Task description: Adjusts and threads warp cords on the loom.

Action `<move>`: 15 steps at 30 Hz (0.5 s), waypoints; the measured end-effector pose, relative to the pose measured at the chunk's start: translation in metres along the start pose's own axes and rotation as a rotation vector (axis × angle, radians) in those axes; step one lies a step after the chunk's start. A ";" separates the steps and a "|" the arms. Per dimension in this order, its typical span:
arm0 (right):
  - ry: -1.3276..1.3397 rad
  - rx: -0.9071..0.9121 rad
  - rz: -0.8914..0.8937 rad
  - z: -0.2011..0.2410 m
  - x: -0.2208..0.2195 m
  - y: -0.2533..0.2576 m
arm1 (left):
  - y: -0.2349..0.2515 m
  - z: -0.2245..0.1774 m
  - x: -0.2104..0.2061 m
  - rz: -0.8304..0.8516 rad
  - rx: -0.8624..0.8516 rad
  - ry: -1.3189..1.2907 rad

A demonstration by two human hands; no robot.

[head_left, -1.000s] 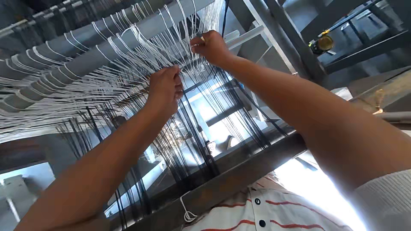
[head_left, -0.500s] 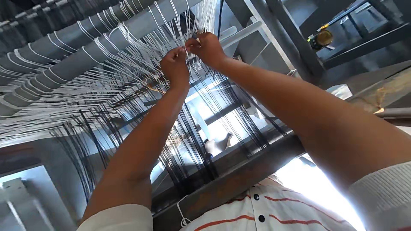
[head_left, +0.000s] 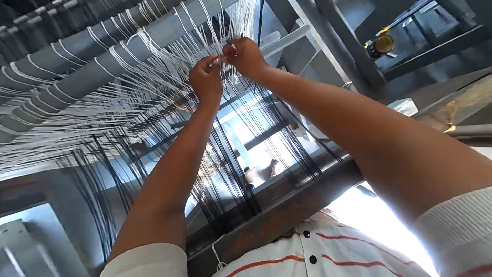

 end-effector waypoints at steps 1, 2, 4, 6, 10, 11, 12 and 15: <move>0.000 0.003 -0.005 -0.001 0.001 0.000 | -0.001 0.000 -0.001 0.005 -0.009 0.000; 0.001 0.006 -0.011 -0.002 0.001 -0.001 | -0.001 0.000 -0.001 0.011 -0.016 -0.004; -0.005 0.016 -0.019 -0.001 0.002 -0.002 | 0.001 0.001 -0.003 0.035 -0.027 0.011; -0.029 0.030 -0.022 0.000 0.003 -0.003 | 0.004 0.002 -0.004 0.065 -0.049 0.059; -0.044 0.034 -0.037 -0.001 0.005 -0.005 | 0.008 -0.005 0.004 0.078 -0.063 0.166; -0.043 0.033 -0.042 -0.001 0.005 -0.005 | 0.008 -0.006 0.008 0.058 -0.080 0.174; -0.043 0.026 -0.046 -0.001 0.005 -0.006 | 0.007 -0.007 0.013 0.025 -0.108 0.174; -0.047 0.025 -0.060 -0.002 0.008 -0.006 | 0.000 -0.008 0.024 -0.067 -0.177 0.115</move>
Point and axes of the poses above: each hand's wrist, its own y-axis towards the middle knuckle, its own x-axis out of the back of the hand, z = x × y, the point moved 7 cm from there along y, towards the middle knuckle, and after that the axes turned 12 degrees about y, right-handed, at the moved point
